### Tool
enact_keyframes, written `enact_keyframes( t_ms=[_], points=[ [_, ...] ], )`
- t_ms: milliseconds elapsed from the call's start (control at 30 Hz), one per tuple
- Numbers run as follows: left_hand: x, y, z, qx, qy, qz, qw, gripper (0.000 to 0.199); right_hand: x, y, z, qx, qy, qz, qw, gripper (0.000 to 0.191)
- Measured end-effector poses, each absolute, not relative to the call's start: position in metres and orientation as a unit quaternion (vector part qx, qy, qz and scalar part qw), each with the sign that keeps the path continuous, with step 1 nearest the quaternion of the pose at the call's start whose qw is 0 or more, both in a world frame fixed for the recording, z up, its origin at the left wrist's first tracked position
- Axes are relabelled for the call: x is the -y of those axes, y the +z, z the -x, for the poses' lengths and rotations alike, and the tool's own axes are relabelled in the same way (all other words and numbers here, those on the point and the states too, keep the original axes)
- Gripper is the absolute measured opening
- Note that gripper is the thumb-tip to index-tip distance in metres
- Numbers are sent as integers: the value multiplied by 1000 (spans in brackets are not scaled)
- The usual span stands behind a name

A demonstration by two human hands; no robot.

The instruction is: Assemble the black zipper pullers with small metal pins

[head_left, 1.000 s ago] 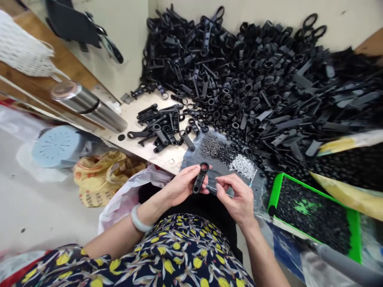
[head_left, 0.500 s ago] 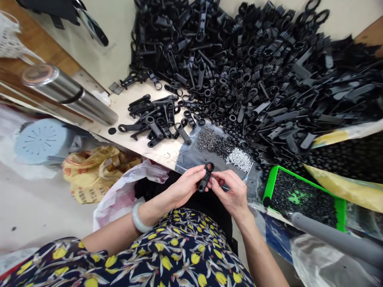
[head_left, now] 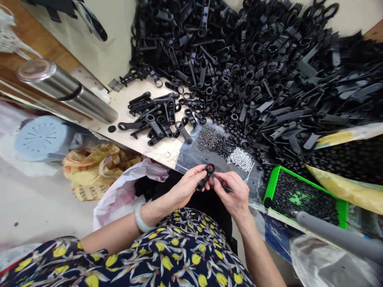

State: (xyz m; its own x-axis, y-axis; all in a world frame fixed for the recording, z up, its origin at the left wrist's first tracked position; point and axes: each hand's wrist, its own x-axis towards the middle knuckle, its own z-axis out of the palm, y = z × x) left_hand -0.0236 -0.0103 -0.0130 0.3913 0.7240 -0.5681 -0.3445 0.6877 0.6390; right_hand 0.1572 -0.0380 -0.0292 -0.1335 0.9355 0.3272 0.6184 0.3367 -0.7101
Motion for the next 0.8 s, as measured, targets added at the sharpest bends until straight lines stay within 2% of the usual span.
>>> enact_keyframes(
  t_ms=[200,433,600,800],
  points=[
    [10,-9,22,-464,284,-265,796,41,41,-31,-161,705,217,555,385,15],
    [11,-11,21,-468,283,-316,775,48,37,-28,-166,710,261,521,395,15],
    [8,-15,25,-475,219,-331,786,38,29,-30,-176,744,283,477,372,16],
    [6,-17,23,-499,219,-314,778,27,29,-36,-179,735,297,482,374,15]
  ],
)
